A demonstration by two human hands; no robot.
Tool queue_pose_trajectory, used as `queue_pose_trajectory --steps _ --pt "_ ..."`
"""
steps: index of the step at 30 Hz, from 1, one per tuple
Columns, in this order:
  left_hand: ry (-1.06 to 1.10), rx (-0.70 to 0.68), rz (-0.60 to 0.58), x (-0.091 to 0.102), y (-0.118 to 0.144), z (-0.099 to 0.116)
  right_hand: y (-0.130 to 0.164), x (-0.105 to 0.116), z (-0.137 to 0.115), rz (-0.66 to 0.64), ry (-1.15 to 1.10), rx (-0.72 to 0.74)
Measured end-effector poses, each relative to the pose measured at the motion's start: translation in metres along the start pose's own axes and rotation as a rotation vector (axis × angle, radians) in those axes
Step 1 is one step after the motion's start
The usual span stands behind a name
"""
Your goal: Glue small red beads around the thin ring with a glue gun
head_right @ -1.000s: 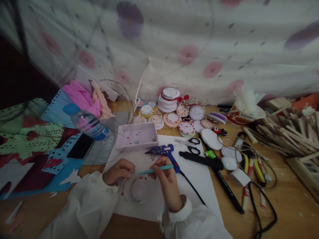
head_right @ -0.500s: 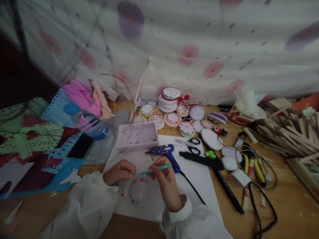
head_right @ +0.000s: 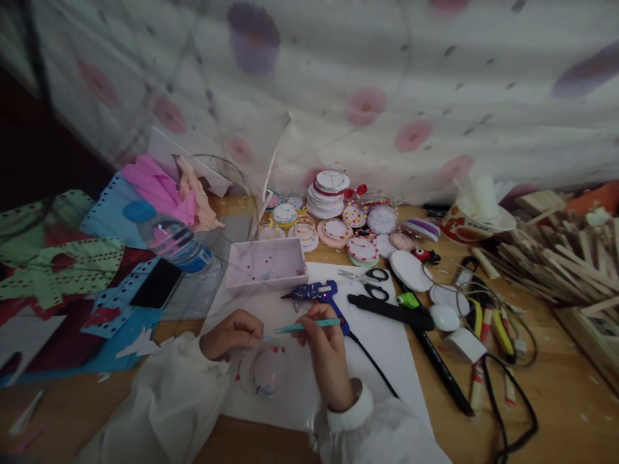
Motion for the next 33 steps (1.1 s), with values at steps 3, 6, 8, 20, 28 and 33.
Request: queue_pose_trajectory --steps 3,6,8,20,28,33 --pt "-0.014 -0.012 -0.011 -0.002 0.0 0.004 -0.002 0.003 -0.001 0.032 -0.005 0.017" --pt "-0.056 -0.045 -0.003 -0.003 -0.001 0.004 -0.004 0.008 -0.003 0.07 -0.017 0.068" --pt "-0.09 -0.063 -0.001 -0.004 -0.002 0.001 -0.005 0.011 -0.005 0.105 -0.028 0.105" --pt "-0.245 -0.06 0.089 -0.006 -0.003 -0.005 -0.005 0.018 -0.011 0.215 -0.065 0.157" --pt "-0.077 -0.248 0.663 0.026 0.009 0.013 -0.003 0.019 -0.02 0.234 -0.026 0.217" --pt "-0.086 -0.173 0.708 0.033 0.007 0.009 -0.003 0.024 -0.025 0.257 -0.008 0.28"
Point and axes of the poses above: each hand's wrist, its own y-axis away from the middle knuckle, its own x-axis out of the back of the hand, z = x × y, the point moved 6 cm from there along -y, towards the middle knuckle, and after that the axes turned 10 degrees about z, right-handed, at the moved point
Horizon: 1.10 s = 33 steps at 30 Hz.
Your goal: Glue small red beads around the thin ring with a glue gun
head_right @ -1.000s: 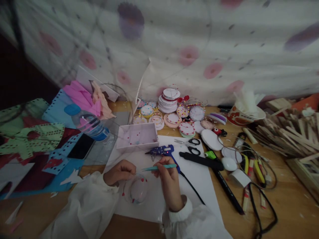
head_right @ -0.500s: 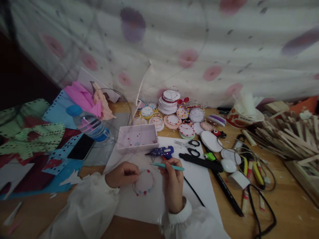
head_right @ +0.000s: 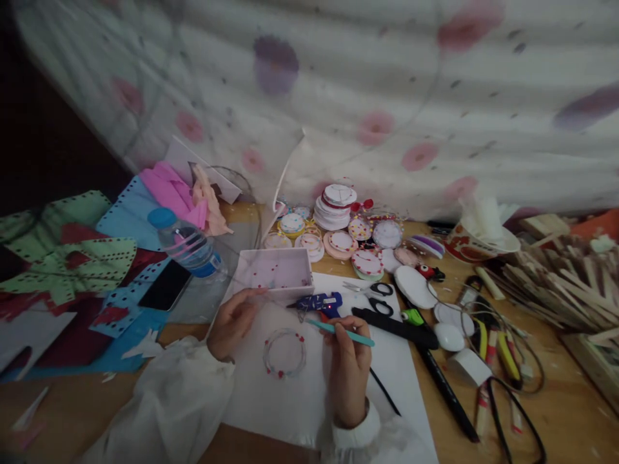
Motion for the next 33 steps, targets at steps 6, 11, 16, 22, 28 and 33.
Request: queue_pose_trajectory --steps 6,11,16,22,28,33 --pt "0.039 0.056 -0.023 -0.001 -0.002 -0.002 -0.01 -0.008 -0.021 -0.054 0.02 0.145" --pt "-0.015 -0.082 -0.055 -0.006 0.001 0.001 -0.009 -0.017 -0.029 -0.094 0.065 0.159" --pt "-0.193 -0.209 -0.067 -0.011 0.007 -0.007 0.005 -0.024 -0.02 -0.178 0.069 0.106" --pt "-0.364 -0.307 -0.074 -0.01 0.008 -0.003 0.009 -0.027 -0.025 -0.198 0.048 0.059" --pt "-0.411 -0.32 -0.097 -0.012 0.008 -0.001 -0.017 -0.028 -0.059 -0.136 0.004 0.181" --pt "-0.452 -0.333 -0.107 -0.013 0.009 -0.004 -0.048 -0.047 -0.08 -0.142 0.186 0.403"
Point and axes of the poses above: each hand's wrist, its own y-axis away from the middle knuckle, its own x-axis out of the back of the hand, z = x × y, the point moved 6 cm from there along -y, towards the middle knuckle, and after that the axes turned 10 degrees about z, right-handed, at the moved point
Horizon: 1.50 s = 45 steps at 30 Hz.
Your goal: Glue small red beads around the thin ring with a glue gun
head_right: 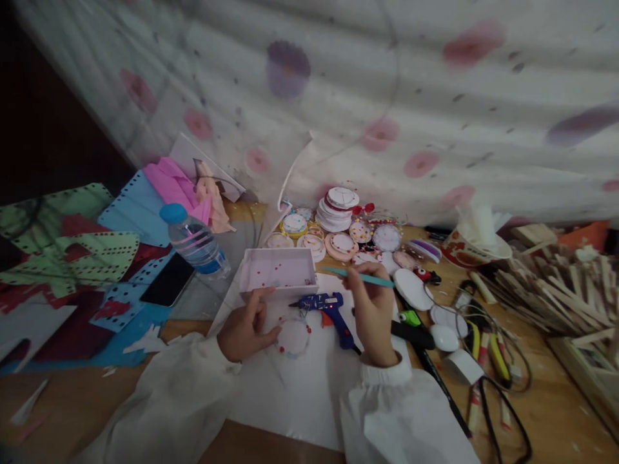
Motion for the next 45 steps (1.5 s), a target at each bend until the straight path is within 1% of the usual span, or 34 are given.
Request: queue_pose_trajectory --steps 2,5,7,9,11,20,23,25,27,30,32,34,36,38,40,45 --pt "-0.018 -0.016 -0.001 0.0 0.001 0.001 -0.01 -0.017 0.006 -0.129 0.2 0.091" --pt "-0.027 -0.026 0.007 0.001 0.001 0.003 -0.016 -0.045 0.024 -0.374 0.437 0.244" --pt "-0.033 -0.018 0.006 0.001 0.001 0.004 -0.018 -0.057 0.037 -0.454 0.56 0.33" --pt "-0.041 -0.009 -0.002 0.001 0.001 0.004 -0.02 -0.063 0.046 -0.469 0.635 0.386" --pt "-0.046 -0.008 -0.009 0.001 0.001 0.004 -0.023 -0.067 0.051 -0.461 0.663 0.412" --pt "-0.055 0.0 -0.024 0.0 0.001 0.004 -0.021 -0.072 0.056 -0.491 0.698 0.435" --pt "-0.052 -0.026 -0.008 -0.001 0.001 0.004 -0.021 -0.073 0.055 -0.489 0.705 0.428" --pt "-0.038 -0.066 -0.004 -0.001 0.001 0.005 -0.02 -0.069 0.049 -0.463 0.698 0.397" --pt "0.0 -0.104 -0.018 -0.002 0.002 0.007 -0.02 -0.059 0.039 -0.384 0.663 0.322" --pt "0.076 -0.152 -0.064 -0.005 0.003 0.012 -0.016 -0.034 0.024 -0.245 0.551 0.177" --pt "0.131 -0.189 -0.106 -0.007 0.005 0.017 -0.009 -0.015 0.02 -0.195 0.477 0.101" --pt "0.202 -0.218 -0.161 -0.011 0.008 0.023 0.0 0.003 0.021 -0.149 0.405 0.035" --pt "0.28 -0.221 -0.22 -0.015 0.01 0.027 0.009 0.018 0.026 -0.106 0.334 0.0" --pt "0.345 -0.206 -0.252 -0.018 0.012 0.029 0.019 0.028 0.031 -0.061 0.279 0.011" --pt "0.395 -0.161 -0.244 -0.019 0.011 0.028 0.028 0.03 0.033 -0.047 0.249 0.046" --pt "0.465 0.076 -0.13 -0.013 0.002 0.015 0.05 0.018 0.037 -0.167 0.205 0.068"
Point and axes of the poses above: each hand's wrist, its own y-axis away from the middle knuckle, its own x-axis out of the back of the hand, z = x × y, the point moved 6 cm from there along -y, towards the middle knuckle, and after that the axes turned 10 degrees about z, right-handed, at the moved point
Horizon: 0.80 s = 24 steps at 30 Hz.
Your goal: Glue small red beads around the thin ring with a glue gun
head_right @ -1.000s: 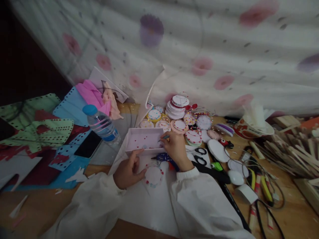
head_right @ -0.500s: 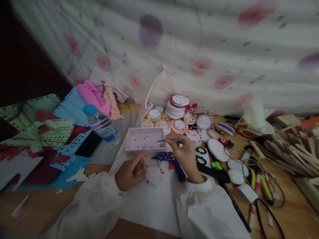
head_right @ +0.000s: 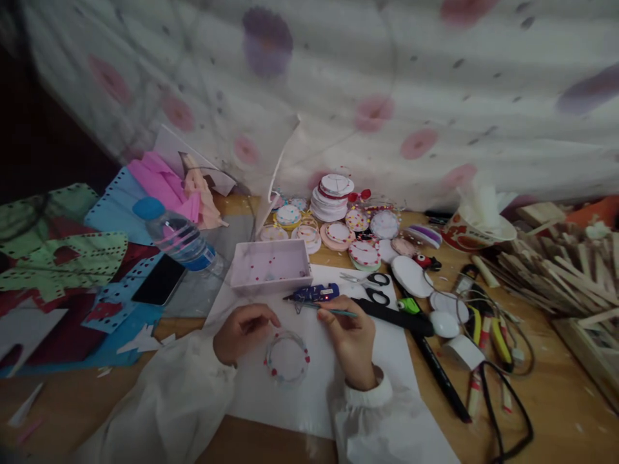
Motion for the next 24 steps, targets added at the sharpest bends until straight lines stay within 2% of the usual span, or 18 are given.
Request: queue_pose_trajectory --steps 4,11,18,24 --pt "0.064 0.083 0.07 0.005 -0.004 -0.007 0.01 -0.011 0.0 -0.08 -0.037 0.011" --pt "0.078 0.118 0.088 0.004 -0.004 -0.016 0.015 -0.017 -0.002 -0.134 -0.001 -0.001" --pt "0.044 0.161 0.068 0.004 -0.007 -0.008 0.014 -0.017 0.0 -0.15 0.03 -0.02" --pt "0.039 0.113 0.048 0.006 -0.009 0.001 0.013 -0.019 0.0 -0.17 0.019 -0.02"
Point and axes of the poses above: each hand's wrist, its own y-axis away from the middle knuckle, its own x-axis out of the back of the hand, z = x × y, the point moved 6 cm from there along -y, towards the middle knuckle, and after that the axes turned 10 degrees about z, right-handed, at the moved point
